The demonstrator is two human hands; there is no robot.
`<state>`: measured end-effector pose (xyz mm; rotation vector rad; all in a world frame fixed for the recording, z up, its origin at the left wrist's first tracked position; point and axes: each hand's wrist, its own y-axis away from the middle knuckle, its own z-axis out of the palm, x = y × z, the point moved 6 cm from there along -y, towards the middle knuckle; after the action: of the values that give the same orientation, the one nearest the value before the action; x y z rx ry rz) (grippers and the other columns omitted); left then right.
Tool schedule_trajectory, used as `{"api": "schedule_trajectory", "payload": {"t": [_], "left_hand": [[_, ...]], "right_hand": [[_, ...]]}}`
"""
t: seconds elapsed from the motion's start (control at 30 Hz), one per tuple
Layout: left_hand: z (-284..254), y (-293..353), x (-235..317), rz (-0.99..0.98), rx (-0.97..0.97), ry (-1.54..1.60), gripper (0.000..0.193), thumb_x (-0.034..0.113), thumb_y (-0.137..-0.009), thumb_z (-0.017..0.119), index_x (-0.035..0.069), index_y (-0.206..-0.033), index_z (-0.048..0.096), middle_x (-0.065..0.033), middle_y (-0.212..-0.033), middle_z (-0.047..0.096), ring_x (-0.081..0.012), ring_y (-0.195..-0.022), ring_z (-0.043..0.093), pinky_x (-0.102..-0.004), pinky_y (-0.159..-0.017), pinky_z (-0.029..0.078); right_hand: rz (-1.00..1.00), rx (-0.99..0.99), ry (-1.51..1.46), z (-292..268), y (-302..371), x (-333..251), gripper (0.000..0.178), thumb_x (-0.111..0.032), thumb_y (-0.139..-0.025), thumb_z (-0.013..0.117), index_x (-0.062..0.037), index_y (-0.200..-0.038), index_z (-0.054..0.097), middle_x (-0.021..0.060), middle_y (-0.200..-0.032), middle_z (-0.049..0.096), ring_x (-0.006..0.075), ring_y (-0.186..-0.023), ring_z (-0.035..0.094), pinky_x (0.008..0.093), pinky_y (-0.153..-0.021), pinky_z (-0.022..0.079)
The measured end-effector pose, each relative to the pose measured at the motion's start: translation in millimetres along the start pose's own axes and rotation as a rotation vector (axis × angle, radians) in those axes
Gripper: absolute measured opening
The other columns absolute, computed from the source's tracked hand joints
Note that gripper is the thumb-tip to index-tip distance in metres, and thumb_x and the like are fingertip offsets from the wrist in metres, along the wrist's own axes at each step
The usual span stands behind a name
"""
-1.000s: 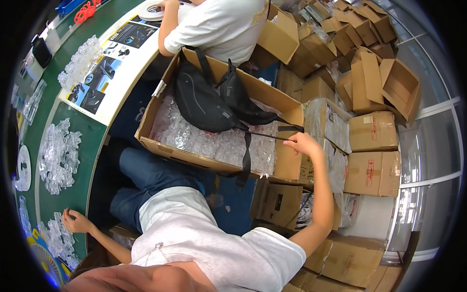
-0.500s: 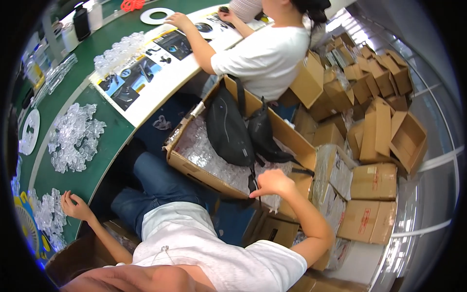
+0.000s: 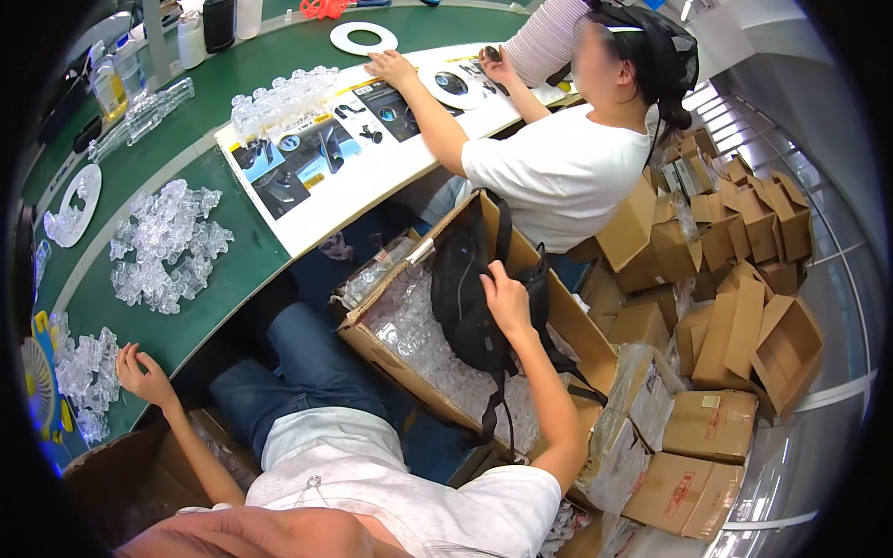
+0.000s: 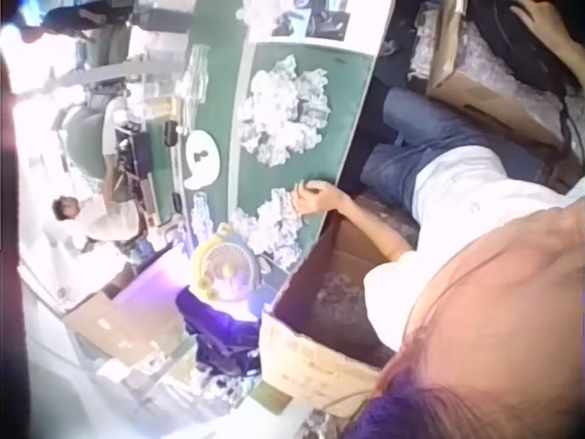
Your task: Assembling decorative crystal pieces onto a base for lighting fixtures.
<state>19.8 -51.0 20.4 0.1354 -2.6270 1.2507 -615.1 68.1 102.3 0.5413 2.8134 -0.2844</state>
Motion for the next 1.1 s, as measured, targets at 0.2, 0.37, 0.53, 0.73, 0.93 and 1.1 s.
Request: {"api": "schedule_trajectory", "payload": {"t": [0.2, 0.37, 0.53, 0.73, 0.93, 1.1], "left_hand": [[5.4, 3.4, -4.2, 0.01, 0.004, 0.017, 0.016, 0.004, -0.082, 0.054, 0.005, -0.092, 0.066, -0.0064, -0.104, 0.063, -0.0253, -0.105, 0.055, -0.0391, -0.092, 0.039], [-1.1, -3.3, 3.4, 0.028, 0.012, 0.006, 0.016, 0.003, -0.082, 0.054, 0.005, -0.092, 0.066, -0.0067, -0.103, 0.063, -0.0254, -0.105, 0.056, -0.0391, -0.092, 0.04], [0.5, -1.8, 3.9, 0.019, 0.01, 0.007, 0.016, 0.003, -0.082, 0.054, 0.004, -0.092, 0.066, -0.0068, -0.103, 0.063, -0.0256, -0.105, 0.056, -0.0394, -0.092, 0.039], [0.3, 0.0, 0.9, -0.005, -0.009, 0.004, 0.015, 0.003, -0.082, 0.054, 0.004, -0.092, 0.065, -0.0068, -0.105, 0.062, -0.0256, -0.106, 0.055, -0.0395, -0.092, 0.039], [1.4, 0.7, 0.5, -0.001, -0.012, 0.005, 0.016, 0.003, -0.083, 0.053, 0.004, -0.093, 0.065, -0.0064, -0.106, 0.062, -0.0253, -0.107, 0.054, -0.0395, -0.092, 0.038], [0.9, 0.7, 0.8, -0.014, 0.001, 0.005, 0.015, 0.003, -0.082, 0.053, 0.004, -0.092, 0.065, -0.0063, -0.105, 0.062, -0.0253, -0.106, 0.055, -0.0395, -0.092, 0.039]], "right_hand": [[-0.044, 0.039, 0.005, -61.5, 29.4, -15.5, 0.017, -0.019, -0.089, 0.059, -0.0043, -0.096, 0.055, 0.0207, -0.079, 0.061, 0.0402, -0.077, 0.06, 0.0405, -0.06, 0.047], [0.066, -0.001, -0.003, -94.3, 44.9, -3.5, 0.017, -0.022, -0.087, 0.06, -0.007, -0.095, 0.058, 0.0192, -0.074, 0.062, 0.0377, -0.072, 0.062, 0.0407, -0.059, 0.046], [0.098, 0.043, -0.003, -87.1, 43.9, 1.5, 0.016, -0.02, -0.088, 0.06, -0.0055, -0.095, 0.057, 0.0193, -0.07, 0.06, 0.0374, -0.067, 0.061, 0.0397, -0.056, 0.044], [0.096, 0.282, -0.104, -91.2, 39.6, -10.2, 0.015, -0.015, -0.088, 0.06, -0.0023, -0.095, 0.056, 0.0162, -0.066, 0.056, 0.027, -0.059, 0.057, 0.0334, -0.055, 0.043], [0.05, 0.614, -0.266, -145.9, 19.4, -27.0, 0.013, -0.012, -0.09, 0.059, -0.0008, -0.091, 0.053, -0.0024, -0.063, 0.035, 0.0056, -0.058, 0.031, 0.0238, -0.049, 0.026], [0.096, 0.546, -0.335, -180.2, 31.1, -29.2, 0.008, -0.011, -0.094, 0.055, -0.0025, -0.095, 0.054, -0.0063, -0.075, 0.05, 0.0015, -0.067, 0.04, 0.0158, -0.061, 0.034]]}}
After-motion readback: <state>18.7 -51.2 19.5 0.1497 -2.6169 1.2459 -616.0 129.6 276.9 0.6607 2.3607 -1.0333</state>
